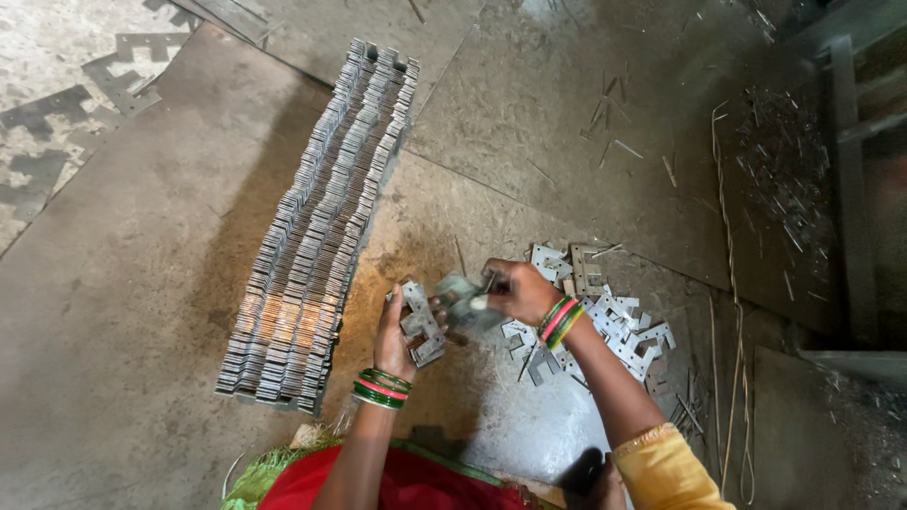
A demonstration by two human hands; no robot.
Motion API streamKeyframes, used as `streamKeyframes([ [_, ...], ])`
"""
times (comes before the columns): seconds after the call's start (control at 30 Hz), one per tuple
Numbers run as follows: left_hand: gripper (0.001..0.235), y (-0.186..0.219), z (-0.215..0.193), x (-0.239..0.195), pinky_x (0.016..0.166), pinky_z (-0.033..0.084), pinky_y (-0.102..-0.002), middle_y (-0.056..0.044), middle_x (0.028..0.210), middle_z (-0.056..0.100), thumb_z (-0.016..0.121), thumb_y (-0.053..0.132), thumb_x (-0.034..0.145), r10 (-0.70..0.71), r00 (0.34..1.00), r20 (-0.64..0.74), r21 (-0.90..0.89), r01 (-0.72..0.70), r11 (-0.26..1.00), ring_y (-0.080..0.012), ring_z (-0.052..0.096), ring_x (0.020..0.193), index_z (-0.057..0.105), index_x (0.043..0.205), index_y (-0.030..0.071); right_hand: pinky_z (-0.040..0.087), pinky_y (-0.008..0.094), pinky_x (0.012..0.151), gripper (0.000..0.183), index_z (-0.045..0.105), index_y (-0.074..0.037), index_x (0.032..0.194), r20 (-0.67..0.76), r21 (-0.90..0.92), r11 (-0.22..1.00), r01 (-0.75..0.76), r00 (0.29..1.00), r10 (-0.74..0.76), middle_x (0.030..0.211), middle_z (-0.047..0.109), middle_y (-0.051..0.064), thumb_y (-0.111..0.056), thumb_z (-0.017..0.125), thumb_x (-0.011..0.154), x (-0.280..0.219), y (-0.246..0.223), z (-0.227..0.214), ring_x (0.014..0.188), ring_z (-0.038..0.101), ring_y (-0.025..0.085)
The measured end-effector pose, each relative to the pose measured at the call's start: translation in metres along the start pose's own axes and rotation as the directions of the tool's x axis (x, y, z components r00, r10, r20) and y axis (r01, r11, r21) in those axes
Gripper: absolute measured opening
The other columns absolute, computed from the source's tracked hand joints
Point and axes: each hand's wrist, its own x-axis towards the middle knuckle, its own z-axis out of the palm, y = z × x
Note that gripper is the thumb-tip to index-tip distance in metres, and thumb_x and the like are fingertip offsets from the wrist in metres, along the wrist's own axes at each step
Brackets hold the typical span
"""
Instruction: The person sorts small metal E-shaped components by hand from a pile on the floor into stacked groups and onto a long vertical rack.
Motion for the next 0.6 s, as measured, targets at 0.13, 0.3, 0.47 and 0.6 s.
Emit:
streamKeyframes([
  [0.13, 0.055, -0.002, 0.004, 0.001, 0.075, 0.061, -0.039, -0.003, 0.106, 0.072, 0.058, 0.059, 0.095, -0.07, 0.998, -0.006, -0.053, 0.069, 0.996, -0.0184, 0.072, 0.09, 0.063, 0.126, 0.014, 0.062, 0.042, 0.087, 0.045, 0.066, -0.015, 0.123, -0.05, 0.185, 0.981, 0.062, 0.997, -0.053, 0.115, 0.073, 0.013, -0.002, 0.072, 0.08, 0.003, 0.005, 0.036, 0.102, 0.074, 0.033],
  [0.3, 0.044, -0.006, 0.003, -0.003, 0.071, 0.059, -0.036, -0.002, 0.104, 0.069, 0.067, 0.043, 0.094, 0.017, 0.999, 0.042, 0.009, -0.018, 1.0, -0.0164, 0.068, 0.088, 0.064, 0.129, 0.016, 0.043, 0.056, 0.106, 0.065, 0.064, -0.014, 0.135, -0.117, -0.458, 0.83, 0.318, 0.904, -0.411, 0.144, 0.056, 0.017, 0.001, 0.061, 0.072, 0.011, -0.006, 0.064, 0.132, 0.053, 0.041],
  [0.47, 0.045, -0.002, 0.005, -0.005, 0.073, 0.064, -0.041, -0.011, 0.11, 0.071, 0.076, 0.016, 0.093, 0.028, 1.0, 0.001, 0.087, -0.028, 0.996, -0.022, 0.073, 0.093, 0.053, 0.128, -0.001, 0.032, 0.056, 0.118, 0.044, 0.067, -0.025, 0.13, 0.154, -0.52, 0.843, 0.14, 0.986, -0.068, 0.148, 0.051, 0.012, -0.013, 0.06, 0.088, 0.013, -0.018, 0.04, 0.144, 0.042, 0.037],
  [0.6, 0.053, 0.003, 0.012, -0.015, 0.074, 0.063, -0.036, -0.004, 0.111, 0.071, 0.073, 0.022, 0.087, 0.053, 0.996, 0.07, 0.013, -0.055, 0.998, -0.0161, 0.072, 0.091, 0.058, 0.138, 0.016, 0.031, 0.061, 0.105, 0.059, 0.062, -0.018, 0.137, 0.0, -0.414, 0.865, 0.284, 0.95, -0.312, 0.143, 0.052, 0.015, -0.013, 0.064, 0.079, 0.009, -0.016, 0.041, 0.13, 0.043, 0.045],
])
